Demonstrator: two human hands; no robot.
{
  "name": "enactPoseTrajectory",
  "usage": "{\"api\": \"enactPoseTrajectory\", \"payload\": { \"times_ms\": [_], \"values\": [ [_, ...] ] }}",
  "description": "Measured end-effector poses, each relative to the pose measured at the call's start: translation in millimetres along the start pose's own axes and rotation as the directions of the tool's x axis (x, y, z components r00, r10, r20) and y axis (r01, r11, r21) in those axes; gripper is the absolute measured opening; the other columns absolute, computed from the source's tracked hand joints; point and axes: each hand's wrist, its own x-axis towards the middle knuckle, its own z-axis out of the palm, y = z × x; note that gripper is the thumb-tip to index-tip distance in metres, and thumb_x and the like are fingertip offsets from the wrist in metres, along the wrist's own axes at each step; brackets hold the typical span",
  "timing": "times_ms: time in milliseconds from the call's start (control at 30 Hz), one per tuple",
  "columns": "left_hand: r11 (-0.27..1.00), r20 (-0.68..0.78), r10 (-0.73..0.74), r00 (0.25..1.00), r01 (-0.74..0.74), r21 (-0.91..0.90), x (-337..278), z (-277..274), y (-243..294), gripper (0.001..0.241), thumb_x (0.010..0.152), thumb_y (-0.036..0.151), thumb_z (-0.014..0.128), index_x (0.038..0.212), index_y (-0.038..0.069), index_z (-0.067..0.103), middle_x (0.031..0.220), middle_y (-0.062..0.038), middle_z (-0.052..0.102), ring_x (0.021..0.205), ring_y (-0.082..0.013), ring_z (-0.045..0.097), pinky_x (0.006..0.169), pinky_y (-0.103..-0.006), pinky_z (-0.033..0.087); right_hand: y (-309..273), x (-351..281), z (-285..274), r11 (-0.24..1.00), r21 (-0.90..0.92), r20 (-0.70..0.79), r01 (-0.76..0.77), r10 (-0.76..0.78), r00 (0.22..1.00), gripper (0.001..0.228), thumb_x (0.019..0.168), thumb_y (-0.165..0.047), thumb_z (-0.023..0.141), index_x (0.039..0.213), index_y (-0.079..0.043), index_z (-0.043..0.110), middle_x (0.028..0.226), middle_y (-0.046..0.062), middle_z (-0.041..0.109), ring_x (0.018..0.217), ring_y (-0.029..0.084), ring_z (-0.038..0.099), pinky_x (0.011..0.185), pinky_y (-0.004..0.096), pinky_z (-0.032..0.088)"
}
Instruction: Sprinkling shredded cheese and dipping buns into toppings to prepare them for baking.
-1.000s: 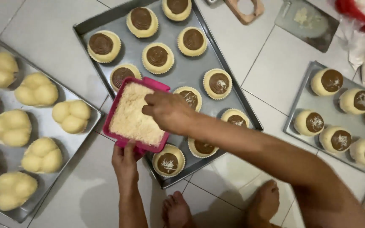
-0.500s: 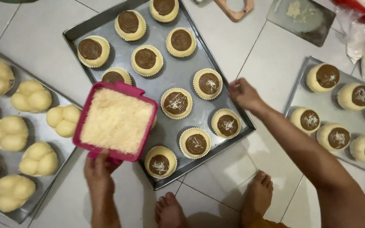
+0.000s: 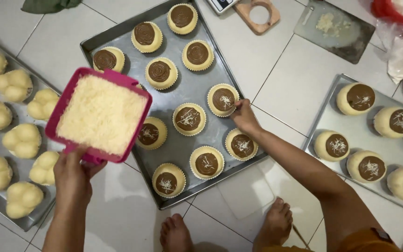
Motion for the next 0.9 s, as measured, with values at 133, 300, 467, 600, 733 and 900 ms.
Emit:
{"api": "enactPoseTrajectory", "payload": {
  "times_ms": [133, 300, 467, 600, 733, 900],
  "values": [
    [0.999, 0.068, 0.02, 0.997, -0.023, 0.046, 0, 33, 22, 0.031, 0.105, 0.019, 0.051, 0.125, -0.005, 0.054, 0.097, -0.012, 0.062, 0.077, -0.0171, 0.064, 0.071, -0.0255, 0.06, -19, -17, -2, 0.991, 0.081, 0.068, -0.11, 0.104, 0.992, 0.048, 0.093, -0.001, 0.053, 0.134, -0.004, 0.027, 0.135, 0.018, 0.047, 0.131, 0.032, 0.054, 0.112, 0.045, 0.049],
    [0.993, 0.076, 0.107, 0.991, -0.103, -0.05, 20, 64, -5, 0.037, 0.096, 0.021, 0.065, 0.121, -0.005, 0.058, 0.088, -0.015, 0.06, 0.068, -0.0274, 0.071, 0.071, -0.049, 0.068, -43, -39, -20, 0.988, 0.151, -0.052, -0.034, 0.043, 0.998, 0.053, 0.084, 0.001, 0.058, 0.132, -0.009, 0.038, 0.132, 0.028, 0.059, 0.128, 0.051, 0.057, 0.103, 0.064, 0.045],
    [0.996, 0.09, 0.069, 0.994, -0.064, -0.055, 7, 99, -27, 0.041, 0.094, 0.02, 0.069, 0.119, -0.01, 0.059, 0.092, -0.024, 0.06, 0.074, -0.0369, 0.07, 0.07, -0.0579, 0.064, -134, -51, -62, 0.818, 0.124, -0.342, 0.561, -0.495, 0.798, 0.04, 0.094, 0.009, 0.056, 0.129, -0.002, 0.041, 0.13, 0.025, 0.057, 0.121, 0.045, 0.06, 0.101, 0.056, 0.051],
    [0.997, 0.064, 0.04, 0.997, -0.035, -0.069, 20, 110, -63, 0.043, 0.091, 0.02, 0.074, 0.117, -0.012, 0.061, 0.095, -0.03, 0.062, 0.074, -0.0452, 0.071, 0.068, -0.0598, 0.064, -179, -48, -68, 0.588, -0.056, -0.372, 0.807, -0.762, 0.53, 0.031, 0.098, 0.007, 0.06, 0.126, -0.004, 0.055, 0.118, 0.013, 0.066, 0.104, 0.029, 0.07, 0.085, 0.041, 0.061],
    [0.998, 0.058, 0.035, 0.998, -0.032, -0.057, 12, 104, -61, 0.044, 0.093, 0.02, 0.071, 0.122, -0.011, 0.059, 0.095, -0.028, 0.063, 0.073, -0.0391, 0.073, 0.07, -0.0555, 0.066, -144, 23, -54, 0.721, -0.149, -0.28, 0.677, -0.687, 0.671, 0.028, 0.094, 0.002, 0.062, 0.119, -0.011, 0.066, 0.106, 0.009, 0.073, 0.095, 0.029, 0.072, 0.079, 0.04, 0.06],
    [0.995, -0.032, 0.078, 0.996, -0.08, -0.064, 10, 84, -60, 0.048, 0.096, 0.023, 0.069, 0.129, -0.009, 0.057, 0.1, -0.026, 0.061, 0.079, -0.0379, 0.072, 0.074, -0.0531, 0.067, -73, 93, -7, 0.35, -0.744, 0.26, 0.57, -0.634, 0.728, 0.039, 0.082, 0.0, 0.064, 0.119, -0.007, 0.074, 0.104, 0.016, 0.073, 0.098, 0.037, 0.072, 0.082, 0.049, 0.059]
  ]
}}
